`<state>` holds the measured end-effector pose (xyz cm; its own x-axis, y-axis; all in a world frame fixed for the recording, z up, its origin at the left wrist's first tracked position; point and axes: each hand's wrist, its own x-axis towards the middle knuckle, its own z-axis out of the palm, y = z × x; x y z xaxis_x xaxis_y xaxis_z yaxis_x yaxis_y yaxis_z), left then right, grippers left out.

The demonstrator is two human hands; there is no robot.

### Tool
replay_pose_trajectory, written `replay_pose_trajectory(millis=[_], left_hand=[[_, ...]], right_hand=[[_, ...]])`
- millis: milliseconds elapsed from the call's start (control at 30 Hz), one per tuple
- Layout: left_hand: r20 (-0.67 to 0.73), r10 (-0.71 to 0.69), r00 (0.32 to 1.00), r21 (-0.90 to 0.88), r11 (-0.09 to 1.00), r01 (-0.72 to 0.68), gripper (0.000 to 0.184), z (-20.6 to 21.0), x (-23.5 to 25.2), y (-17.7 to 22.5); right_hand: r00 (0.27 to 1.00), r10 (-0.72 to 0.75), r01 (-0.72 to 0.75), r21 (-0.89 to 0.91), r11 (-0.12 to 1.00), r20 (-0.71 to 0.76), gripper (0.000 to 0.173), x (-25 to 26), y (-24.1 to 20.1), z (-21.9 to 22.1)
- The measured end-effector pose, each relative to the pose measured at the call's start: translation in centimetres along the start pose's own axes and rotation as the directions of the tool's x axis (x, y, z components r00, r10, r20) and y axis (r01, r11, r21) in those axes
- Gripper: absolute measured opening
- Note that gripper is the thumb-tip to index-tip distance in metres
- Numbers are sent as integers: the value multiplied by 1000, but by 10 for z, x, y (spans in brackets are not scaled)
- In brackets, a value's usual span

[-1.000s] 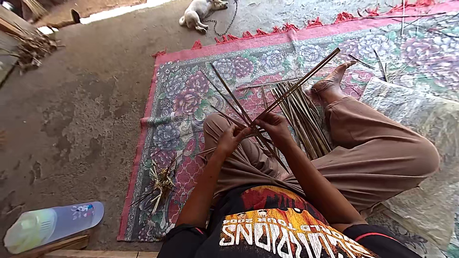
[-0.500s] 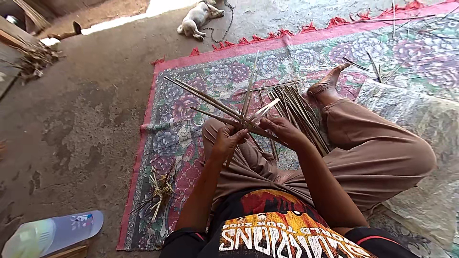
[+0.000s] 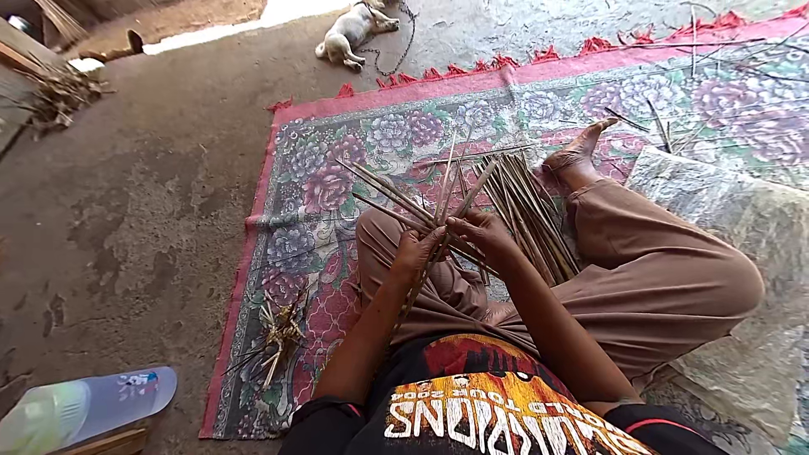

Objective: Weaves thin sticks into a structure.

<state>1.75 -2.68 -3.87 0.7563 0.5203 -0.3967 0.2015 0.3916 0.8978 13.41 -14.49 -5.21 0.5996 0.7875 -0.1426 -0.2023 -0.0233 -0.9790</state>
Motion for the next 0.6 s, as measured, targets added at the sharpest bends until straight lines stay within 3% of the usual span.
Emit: replay_pose_trajectory(millis=[133, 400, 600], left_hand=[[37, 34, 999, -13, 999, -34, 13, 0, 1, -5], [88, 33, 996, 14, 999, -34, 11, -5, 0, -8], [102, 93, 990, -37, 995, -90, 24, -4, -1, -10]], right_hand=[[996, -35, 43, 99, 994, -87, 6, 6, 8, 0], [994, -50, 59, 93, 994, -102, 7, 2, 4, 5], [995, -48, 54, 64, 996, -93, 5, 4, 5, 4]])
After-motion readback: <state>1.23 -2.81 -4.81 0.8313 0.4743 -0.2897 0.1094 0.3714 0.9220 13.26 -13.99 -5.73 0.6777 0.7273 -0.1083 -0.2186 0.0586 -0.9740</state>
